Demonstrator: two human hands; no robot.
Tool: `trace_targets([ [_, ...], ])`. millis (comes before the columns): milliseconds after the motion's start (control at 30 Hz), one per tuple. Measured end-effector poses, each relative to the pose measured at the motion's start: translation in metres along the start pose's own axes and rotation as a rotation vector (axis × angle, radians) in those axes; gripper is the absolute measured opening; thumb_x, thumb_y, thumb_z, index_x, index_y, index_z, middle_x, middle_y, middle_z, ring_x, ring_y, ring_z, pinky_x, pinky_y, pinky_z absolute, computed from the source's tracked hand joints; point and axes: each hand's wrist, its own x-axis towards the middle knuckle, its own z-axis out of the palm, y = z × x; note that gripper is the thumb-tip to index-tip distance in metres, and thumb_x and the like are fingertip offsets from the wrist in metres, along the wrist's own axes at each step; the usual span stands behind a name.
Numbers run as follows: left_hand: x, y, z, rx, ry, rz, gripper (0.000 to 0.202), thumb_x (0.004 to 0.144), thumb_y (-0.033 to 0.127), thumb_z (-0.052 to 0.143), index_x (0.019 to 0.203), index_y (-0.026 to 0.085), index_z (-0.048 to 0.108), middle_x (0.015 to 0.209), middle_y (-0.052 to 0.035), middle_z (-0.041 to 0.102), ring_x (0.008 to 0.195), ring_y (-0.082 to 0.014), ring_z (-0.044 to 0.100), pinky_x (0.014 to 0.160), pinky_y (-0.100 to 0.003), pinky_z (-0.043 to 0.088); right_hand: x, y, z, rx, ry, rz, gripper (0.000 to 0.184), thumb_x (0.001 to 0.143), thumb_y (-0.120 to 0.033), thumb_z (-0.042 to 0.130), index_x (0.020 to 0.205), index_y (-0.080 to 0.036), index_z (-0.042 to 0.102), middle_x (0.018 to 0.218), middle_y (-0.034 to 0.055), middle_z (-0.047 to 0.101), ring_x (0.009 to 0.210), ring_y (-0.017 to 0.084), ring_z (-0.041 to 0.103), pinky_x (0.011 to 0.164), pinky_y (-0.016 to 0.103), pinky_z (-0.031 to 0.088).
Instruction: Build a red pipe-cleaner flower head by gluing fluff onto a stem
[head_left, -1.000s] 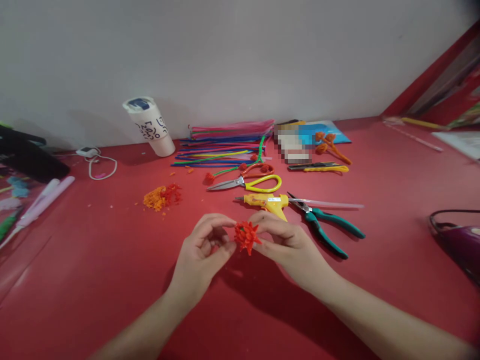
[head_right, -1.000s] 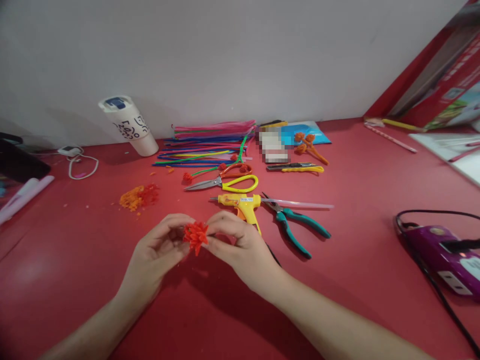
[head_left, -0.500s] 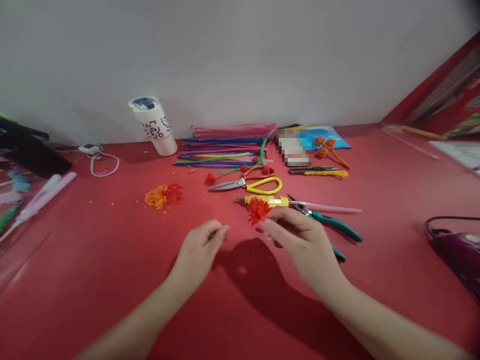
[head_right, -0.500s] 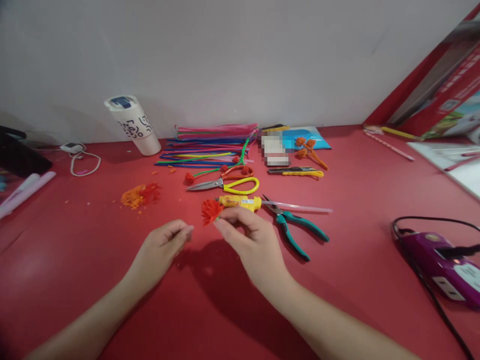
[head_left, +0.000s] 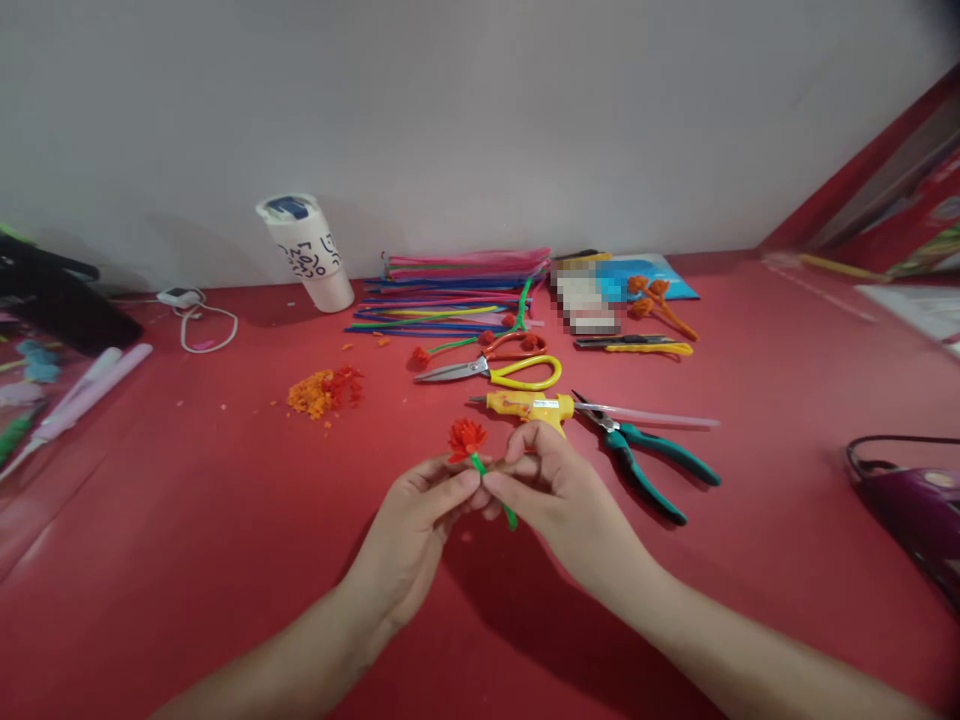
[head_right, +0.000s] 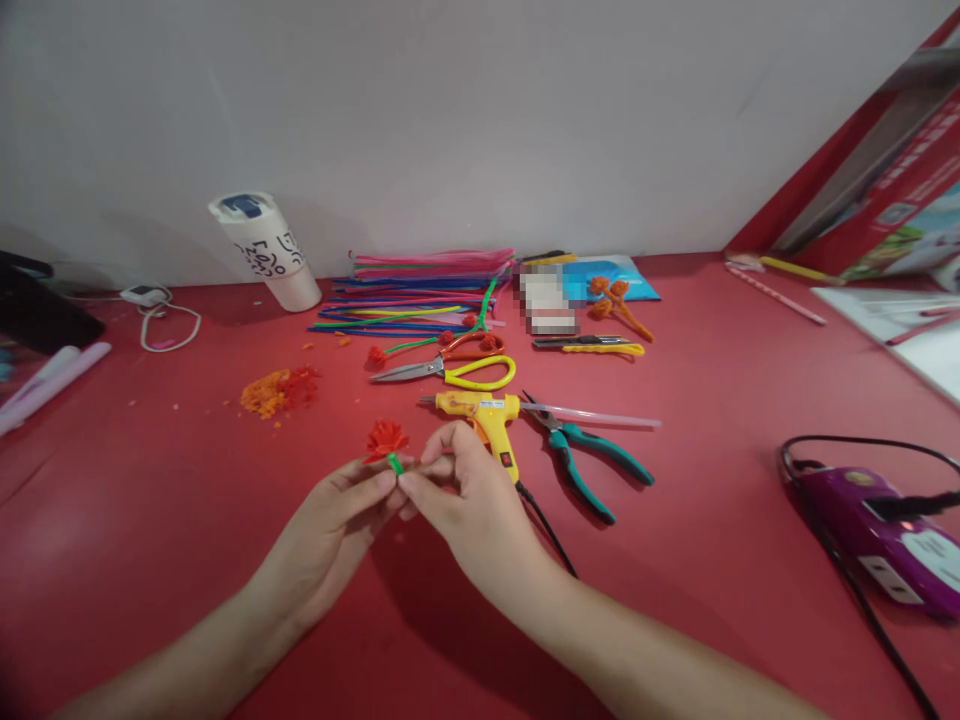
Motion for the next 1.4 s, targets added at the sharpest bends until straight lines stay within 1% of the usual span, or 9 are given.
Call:
trace_targets([
  [267, 0.003, 0.007, -0.008, -0.08, 0.102, -0.099, 0.013, 0.065, 0.02, 0.079, 0.067, 0.014, 0.068, 0.059, 0.0021, 0.059, 0.052, -0.0052, 0.049, 0.049, -0.016, 0.041, 0.001, -0.005, -0.009, -0.281, -0.02, -0.077, 0.014, 0.081, -0.032, 0.057, 0.075, -0.023, 0.048, 0.065, -0.0025, 0.063, 0.06, 0.014, 0.062, 0.058, 0.027, 0.047],
  [367, 0.004, 0.011, -0.01, 0.013, 0.121, -0.047, 0.013, 0.069, 0.024, 0.076, 0.069, 0.015, 0.066, 0.065, 0.0007, 0.064, 0.045, -0.0023, 0.044, 0.039, -0.013, 0.031, 0.007, -0.007, -0.024, -0.599, 0.15, -0.194, 0.038, 0.089, -0.039, 0.047, 0.055, -0.023, 0.042, 0.049, -0.0032, 0.049, 0.049, 0.012, 0.048, 0.052, 0.027, 0.039],
  [433, 0.003, 0.013, -0.011, 0.125, 0.096, 0.019, 0.011, 0.073, 0.025, 0.073, 0.07, 0.016, 0.066, 0.065, -0.0002, 0.066, 0.042, -0.0032, 0.045, 0.037, -0.014, 0.03, 0.013, -0.005, -0.034, -0.781, 0.232, -0.252, 0.03, 0.088, -0.034, 0.05, 0.061, -0.022, 0.045, 0.053, -0.0032, 0.049, 0.049, 0.012, 0.045, 0.05, 0.026, 0.035],
  [500, 0.001, 0.014, -0.012, 0.254, 0.072, 0.131, 0.01, 0.075, 0.024, 0.069, 0.07, 0.016, 0.067, 0.058, 0.0001, 0.064, 0.044, -0.0058, 0.049, 0.04, -0.016, 0.036, 0.019, 0.0, -0.042, -0.971, 0.213, -0.399, 0.002, 0.083, -0.021, 0.054, 0.082, -0.02, 0.054, 0.074, 0.0012, 0.06, 0.064, 0.015, 0.054, 0.059, 0.027, 0.042],
  [667, -0.006, 0.019, -0.015, 0.573, 0.043, 0.556, 0.011, 0.076, 0.01, 0.061, 0.072, 0.017, 0.068, 0.064, -0.0002, 0.061, 0.055, -0.01, 0.056, 0.051, -0.021, 0.046, 0.028, 0.011, -0.047, -1.471, 0.05, -0.591, 0.011, 0.084, -0.02, 0.055, 0.077, -0.018, 0.063, 0.084, 0.0081, 0.065, 0.082, 0.023, 0.056, 0.074, 0.035, 0.04],
  [767, -0.007, 0.022, -0.016, 0.745, -0.009, 0.822, 0.015, 0.076, 0.005, 0.059, 0.072, 0.018, 0.067, 0.07, -0.0023, 0.063, 0.063, -0.0118, 0.057, 0.058, -0.022, 0.048, 0.029, 0.011, -0.047, -1.518, 0.068, -0.563, 0.021, 0.087, -0.024, 0.052, 0.07, -0.018, 0.061, 0.075, 0.0072, 0.065, 0.078, 0.023, 0.057, 0.07, 0.033, 0.038],
  [867, -0.005, 0.023, -0.018, 0.808, -0.028, 0.941, 0.015, 0.077, 0.006, 0.059, 0.074, 0.018, 0.068, 0.072, -0.0042, 0.065, 0.065, -0.0136, 0.059, 0.062, -0.024, 0.05, 0.029, 0.008, -0.051, -1.57, 0.149, -0.492, 0.014, 0.086, -0.016, 0.048, 0.081, -0.017, 0.061, 0.075, 0.0065, 0.066, 0.075, 0.021, 0.06, 0.066, 0.03, 0.037],
  [1067, -0.001, 0.02, -0.026, 0.715, -0.104, 1.006, 0.014, 0.08, 0.013, 0.062, 0.087, 0.021, 0.07, 0.088, -0.0096, 0.071, 0.087, -0.0216, 0.066, 0.075, -0.033, 0.054, 0.033, 0.006, -0.059, -1.635, 0.351, -0.225, 0.018, 0.084, -0.034, 0.056, 0.085, -0.016, 0.054, 0.075, 0.0106, 0.067, 0.066, 0.024, 0.064, 0.05, 0.028, 0.025],
  [1400, -0.003, 0.019, -0.027, 0.68, -0.093, 1.06, 0.014, 0.081, 0.015, 0.064, 0.09, 0.022, 0.071, 0.09, -0.0099, 0.071, 0.086, -0.021, 0.067, 0.074, -0.033, 0.054, 0.034, 0.002, -0.059, -1.495, 0.384, -0.032, 0.017, 0.083, -0.031, 0.055, 0.078, -0.015, 0.056, 0.067, 0.0138, 0.067, 0.064, 0.028, 0.066, 0.051, 0.028, 0.028],
])
